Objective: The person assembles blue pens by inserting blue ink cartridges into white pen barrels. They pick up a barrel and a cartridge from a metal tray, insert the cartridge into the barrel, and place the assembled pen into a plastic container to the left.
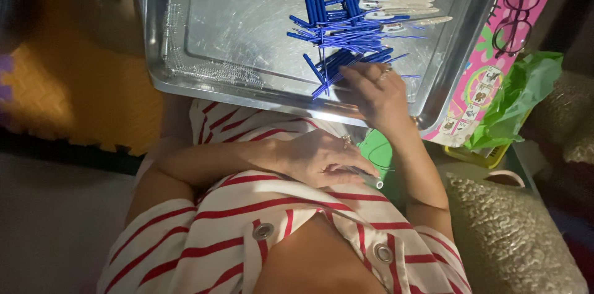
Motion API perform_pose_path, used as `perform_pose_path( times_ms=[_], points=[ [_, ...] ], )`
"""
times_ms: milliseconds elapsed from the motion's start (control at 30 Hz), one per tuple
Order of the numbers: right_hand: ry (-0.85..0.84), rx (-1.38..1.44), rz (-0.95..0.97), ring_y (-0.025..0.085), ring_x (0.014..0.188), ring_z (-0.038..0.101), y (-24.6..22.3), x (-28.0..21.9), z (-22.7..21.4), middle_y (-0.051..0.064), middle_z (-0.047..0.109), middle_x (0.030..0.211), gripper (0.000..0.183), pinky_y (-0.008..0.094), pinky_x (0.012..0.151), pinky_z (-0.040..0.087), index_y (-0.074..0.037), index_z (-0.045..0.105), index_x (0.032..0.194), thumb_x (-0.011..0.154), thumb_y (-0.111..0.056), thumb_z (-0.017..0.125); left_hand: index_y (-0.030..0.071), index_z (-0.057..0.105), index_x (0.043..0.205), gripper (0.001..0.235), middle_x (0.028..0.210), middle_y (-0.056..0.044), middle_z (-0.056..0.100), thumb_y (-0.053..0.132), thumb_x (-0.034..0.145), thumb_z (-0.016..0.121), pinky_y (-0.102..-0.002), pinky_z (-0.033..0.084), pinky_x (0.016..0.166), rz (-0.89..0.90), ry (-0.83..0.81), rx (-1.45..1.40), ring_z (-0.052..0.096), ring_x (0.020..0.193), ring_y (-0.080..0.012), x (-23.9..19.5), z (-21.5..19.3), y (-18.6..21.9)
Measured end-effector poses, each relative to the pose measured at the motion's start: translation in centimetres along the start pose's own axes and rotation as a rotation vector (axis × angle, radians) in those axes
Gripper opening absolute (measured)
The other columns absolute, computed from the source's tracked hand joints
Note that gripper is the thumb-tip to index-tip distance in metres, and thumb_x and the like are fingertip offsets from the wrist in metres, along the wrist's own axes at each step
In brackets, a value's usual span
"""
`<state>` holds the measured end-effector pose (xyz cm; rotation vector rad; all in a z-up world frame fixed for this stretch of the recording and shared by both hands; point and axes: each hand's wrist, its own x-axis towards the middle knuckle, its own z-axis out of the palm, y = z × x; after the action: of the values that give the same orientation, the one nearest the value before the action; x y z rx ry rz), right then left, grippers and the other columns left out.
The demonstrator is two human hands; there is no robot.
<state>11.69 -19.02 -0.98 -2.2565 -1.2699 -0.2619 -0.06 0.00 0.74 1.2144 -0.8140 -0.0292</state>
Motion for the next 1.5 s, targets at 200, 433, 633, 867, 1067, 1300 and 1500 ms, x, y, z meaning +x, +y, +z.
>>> perform_pose_path(
  times_ms=[200, 433, 633, 867, 1067, 1300, 1500],
  points=[
    [-0.164, -0.100, -0.237, 0.036, 0.099, 0.067, -0.3, 2.9, 2.0, 0.018, 0.064, 0.119, 0.038, 0.047, 0.082, 0.053, -0.007, 0.074, 0.128, 0.106, -0.037, 0.066, 0.012, 0.068, 0.132, 0.026, 0.081, -0.007, 0.070, 0.015, 0.106, 0.067, -0.024, 0.051, 0.048, 0.008, 0.006, -0.028, 0.061, 0.052, -0.0129, 0.1, 0.1, -0.4],
    [-0.130, 0.062, -0.260, 0.037, 0.105, 0.072, -0.2, 3.0, 0.8, 0.019, 0.069, 0.123, 0.019, 0.046, 0.090, 0.057, -0.004, 0.072, 0.116, 0.110, -0.019, 0.061, 0.013, 0.068, 0.136, 0.029, 0.086, -0.006, 0.072, 0.017, 0.107, 0.067, -0.022, 0.050, 0.048, 0.017, 0.007, -0.021, 0.061, 0.053, -0.0098, 0.1, -0.1, -0.5],
    [0.344, 0.947, 0.442, 0.045, 0.097, 0.077, -0.9, 0.1, 0.5, 0.037, 0.070, 0.108, 0.016, 0.048, 0.085, 0.065, 0.007, 0.054, 0.104, 0.102, -0.001, 0.067, 0.012, 0.067, 0.137, 0.029, 0.091, -0.009, 0.076, 0.016, 0.107, 0.066, -0.021, 0.050, 0.049, 0.014, 0.038, -0.064, 0.062, 0.053, -0.0107, 0.3, -0.4, -0.4],
    [0.677, 1.322, 0.588, 0.040, 0.083, 0.078, 1.1, -3.6, 1.4, 0.039, 0.067, 0.100, 0.027, 0.048, 0.074, 0.069, 0.001, 0.044, 0.107, 0.097, -0.004, 0.068, 0.008, 0.068, 0.132, 0.026, 0.090, -0.009, 0.072, 0.013, 0.106, 0.068, -0.022, 0.050, 0.049, 0.024, 0.114, 0.010, 0.062, 0.054, -0.0134, 0.9, -2.5, 1.1],
    [0.794, 1.249, 0.651, 0.031, 0.076, 0.078, 0.7, -5.4, 2.2, 0.030, 0.070, 0.094, 0.021, 0.038, 0.072, 0.068, 0.000, 0.054, 0.110, 0.098, -0.009, 0.069, 0.006, 0.073, 0.124, 0.024, 0.087, -0.010, 0.073, 0.015, 0.101, 0.074, -0.022, 0.044, 0.045, -0.076, 0.273, 0.071, 0.060, 0.052, -0.0109, -1.1, -4.1, 1.6],
    [0.767, 1.362, 0.785, 0.031, 0.090, 0.079, 0.1, -2.5, 1.3, 0.022, 0.073, 0.097, 0.023, 0.041, 0.073, 0.069, 0.001, 0.057, 0.107, 0.100, -0.016, 0.071, 0.007, 0.072, 0.125, 0.024, 0.112, -0.018, 0.078, 0.012, 0.102, 0.074, -0.024, 0.046, 0.045, 0.019, 0.334, 0.100, 0.061, 0.052, -0.0145, -1.2, -4.4, 2.5],
    [0.000, 1.197, 0.324, 0.037, 0.106, 0.078, -7.1, 14.5, 0.8, 0.027, 0.073, 0.121, 0.016, 0.055, 0.093, 0.065, 0.000, 0.060, 0.117, 0.109, -0.013, 0.057, 0.007, 0.071, 0.131, 0.028, 0.093, -0.008, 0.076, 0.019, 0.106, 0.072, -0.019, 0.043, 0.046, 0.157, 0.284, -0.068, 0.056, 0.050, -0.0055, -0.4, -2.4, 1.7]
  ],
)
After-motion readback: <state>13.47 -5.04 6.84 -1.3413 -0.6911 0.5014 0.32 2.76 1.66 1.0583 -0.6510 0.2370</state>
